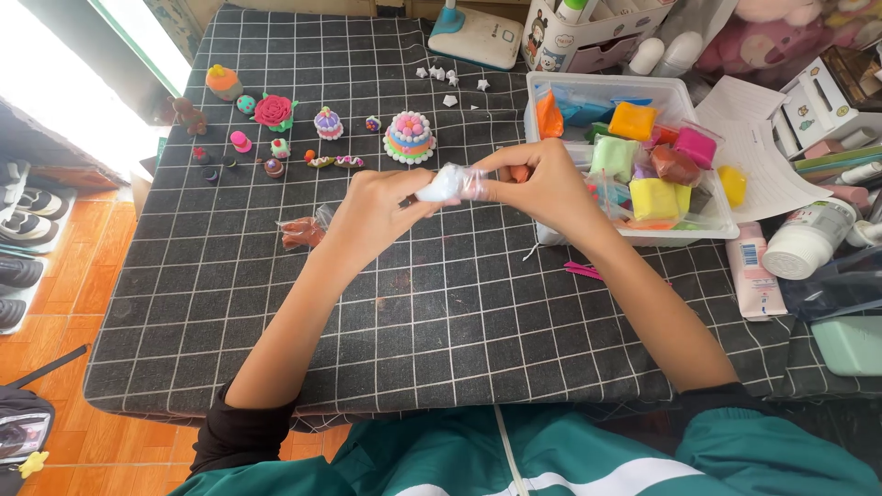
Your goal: Molding a piece of orange clay into a shape and poking a hole in it using a plastic tool
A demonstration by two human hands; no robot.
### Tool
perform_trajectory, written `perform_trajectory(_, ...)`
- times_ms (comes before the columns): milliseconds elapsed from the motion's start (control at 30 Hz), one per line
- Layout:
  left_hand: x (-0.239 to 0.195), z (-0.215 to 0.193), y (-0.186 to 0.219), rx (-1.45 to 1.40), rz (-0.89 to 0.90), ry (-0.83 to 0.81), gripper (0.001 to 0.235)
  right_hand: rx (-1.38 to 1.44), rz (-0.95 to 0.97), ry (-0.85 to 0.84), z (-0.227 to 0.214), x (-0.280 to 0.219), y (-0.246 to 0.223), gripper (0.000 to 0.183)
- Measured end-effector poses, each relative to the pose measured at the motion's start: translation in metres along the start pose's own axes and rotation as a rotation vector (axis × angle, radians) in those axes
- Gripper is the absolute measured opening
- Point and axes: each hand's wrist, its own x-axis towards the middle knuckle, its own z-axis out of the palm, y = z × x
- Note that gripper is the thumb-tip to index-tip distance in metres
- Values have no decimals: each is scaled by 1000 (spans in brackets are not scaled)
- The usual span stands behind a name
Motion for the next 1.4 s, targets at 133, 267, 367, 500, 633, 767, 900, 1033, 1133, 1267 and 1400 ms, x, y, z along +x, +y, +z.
perform_trajectory(133, 2, 3, 3, -3, 0, -24, 16, 5, -21, -52, 5, -5, -11, 29)
perform_trajectory(267, 1, 3, 6, -40, 9, -29, 15, 28, -135, -124, 13, -11, -15, 29)
perform_trajectory(367, -3, 5, -1, -47, 0, -55, 21, -12, -200, -159, 18, -12, -17, 31)
perform_trajectory(500, -5, -1, -7, 311, 43, -92, 22, -138, -314, -143, 28, -15, -25, 26)
perform_trajectory(633, -6, 3, -22, 661, -222, -294, 19, -77, -318, -206, 45, -16, -23, 19)
perform_trajectory(767, 1, -1, -13, 528, -281, -475, 11, -119, -294, -244, 66, -28, -12, 24)
perform_trajectory(900, 5, -11, -2, 81, -293, -322, 18, -205, -331, -63, 55, -16, -2, 24)
perform_trajectory(1033, 3, -1, 1, 6, -287, -255, 20, -235, -394, 29, 55, -13, -1, 22)
perform_trajectory(1133, 3, 1, -5, -78, -379, -306, 14, -303, -376, 65, 57, -14, 6, 15)
perform_trajectory(1267, 6, -6, 15, -241, -371, -290, 15, -311, -356, 52, 51, -11, 8, 9)
perform_trajectory(1400, 10, -13, 21, -272, -438, -300, 20, -281, -265, 9, 45, -10, -5, 5)
